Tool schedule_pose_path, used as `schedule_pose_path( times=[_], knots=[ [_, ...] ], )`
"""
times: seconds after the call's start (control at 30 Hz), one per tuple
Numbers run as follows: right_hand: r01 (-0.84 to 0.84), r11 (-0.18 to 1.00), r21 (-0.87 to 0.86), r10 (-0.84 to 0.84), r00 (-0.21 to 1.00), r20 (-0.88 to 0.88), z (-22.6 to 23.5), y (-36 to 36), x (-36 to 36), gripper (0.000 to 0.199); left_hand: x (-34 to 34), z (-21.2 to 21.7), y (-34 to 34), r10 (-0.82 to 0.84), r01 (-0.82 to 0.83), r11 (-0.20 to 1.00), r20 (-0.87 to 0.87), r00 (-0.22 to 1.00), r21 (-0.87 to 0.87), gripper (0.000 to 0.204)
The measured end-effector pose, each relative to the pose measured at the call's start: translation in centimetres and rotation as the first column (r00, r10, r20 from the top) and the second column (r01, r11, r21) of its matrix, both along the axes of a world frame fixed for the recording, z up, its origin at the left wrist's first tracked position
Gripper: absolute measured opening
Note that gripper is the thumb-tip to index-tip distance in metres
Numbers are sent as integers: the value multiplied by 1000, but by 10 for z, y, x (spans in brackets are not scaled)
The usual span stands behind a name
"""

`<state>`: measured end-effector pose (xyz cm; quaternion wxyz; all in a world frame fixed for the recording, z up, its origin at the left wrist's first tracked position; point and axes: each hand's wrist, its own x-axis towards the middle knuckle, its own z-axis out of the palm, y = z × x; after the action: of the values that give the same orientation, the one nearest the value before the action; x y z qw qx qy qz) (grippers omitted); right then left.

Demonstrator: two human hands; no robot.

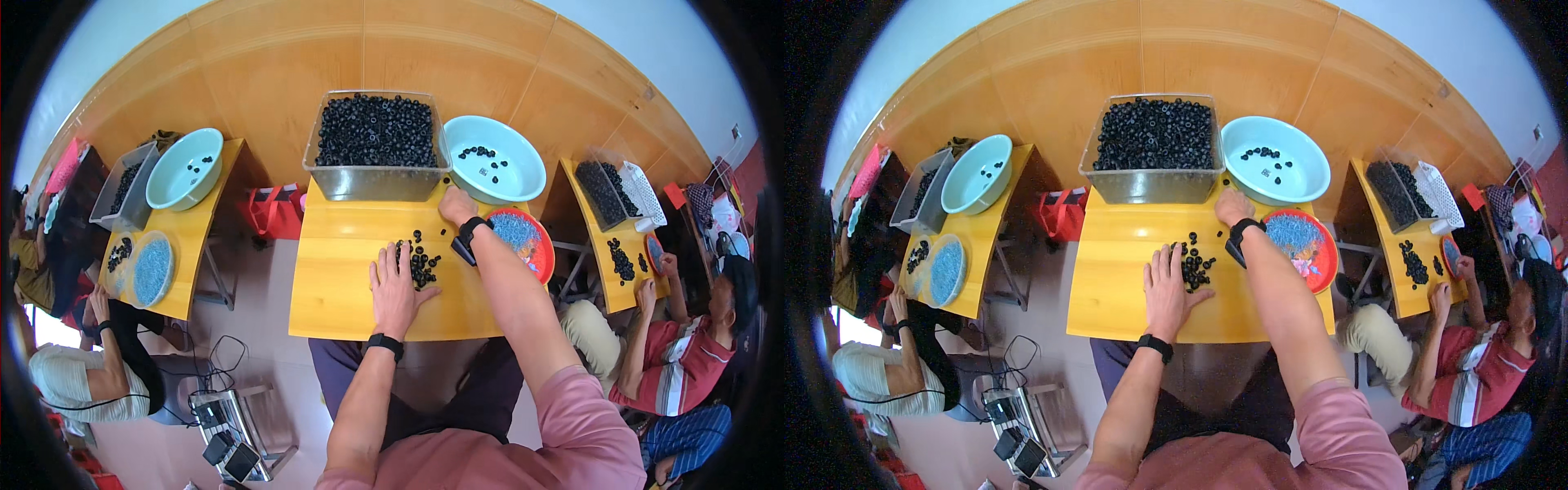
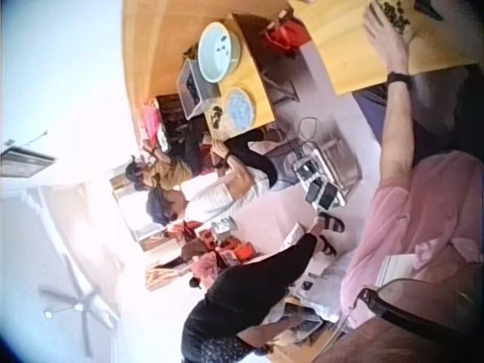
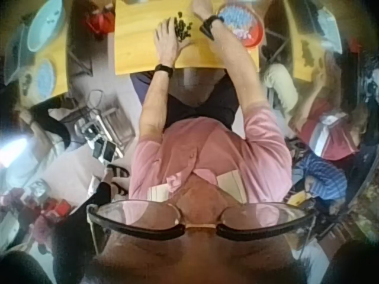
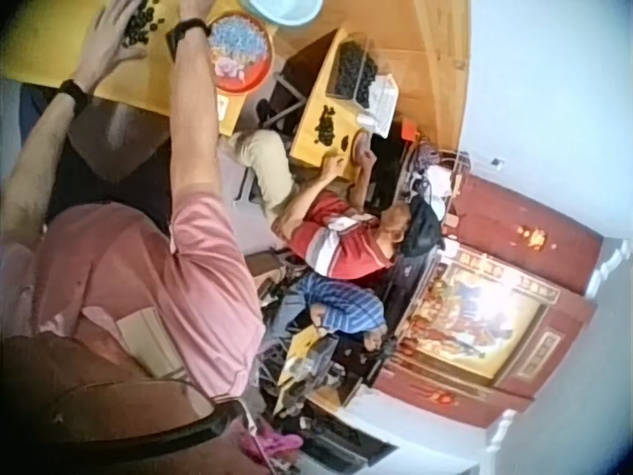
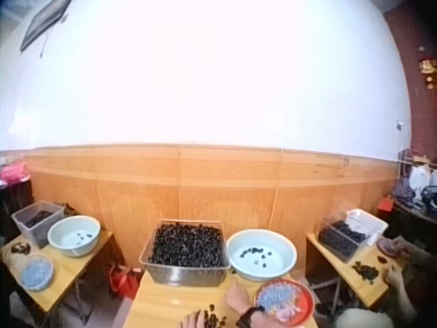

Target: Sorting and inspecting small black plastic components at a workshop table.

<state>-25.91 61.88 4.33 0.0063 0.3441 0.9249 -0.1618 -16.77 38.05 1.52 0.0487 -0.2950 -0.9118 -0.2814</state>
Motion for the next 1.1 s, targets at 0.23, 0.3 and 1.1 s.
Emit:
schedule_pose_path(
  times=[0.23,0.3,1.1],
  knots=[
    [-89,995,54,95,987,-131,5,-3,8,37,-3,-4,0,1,-1,1000,-19,1000,-8,111],
    [-71,997,1,71,989,-132,4,4,-1,44,-2,-2,1,0,0,1000,-15,1000,-2,111],
    [-279,955,-100,138,717,-683,-73,-58,63,33,-1,-8,4,21,-21,1000,-13,1000,18,111]
  ],
)
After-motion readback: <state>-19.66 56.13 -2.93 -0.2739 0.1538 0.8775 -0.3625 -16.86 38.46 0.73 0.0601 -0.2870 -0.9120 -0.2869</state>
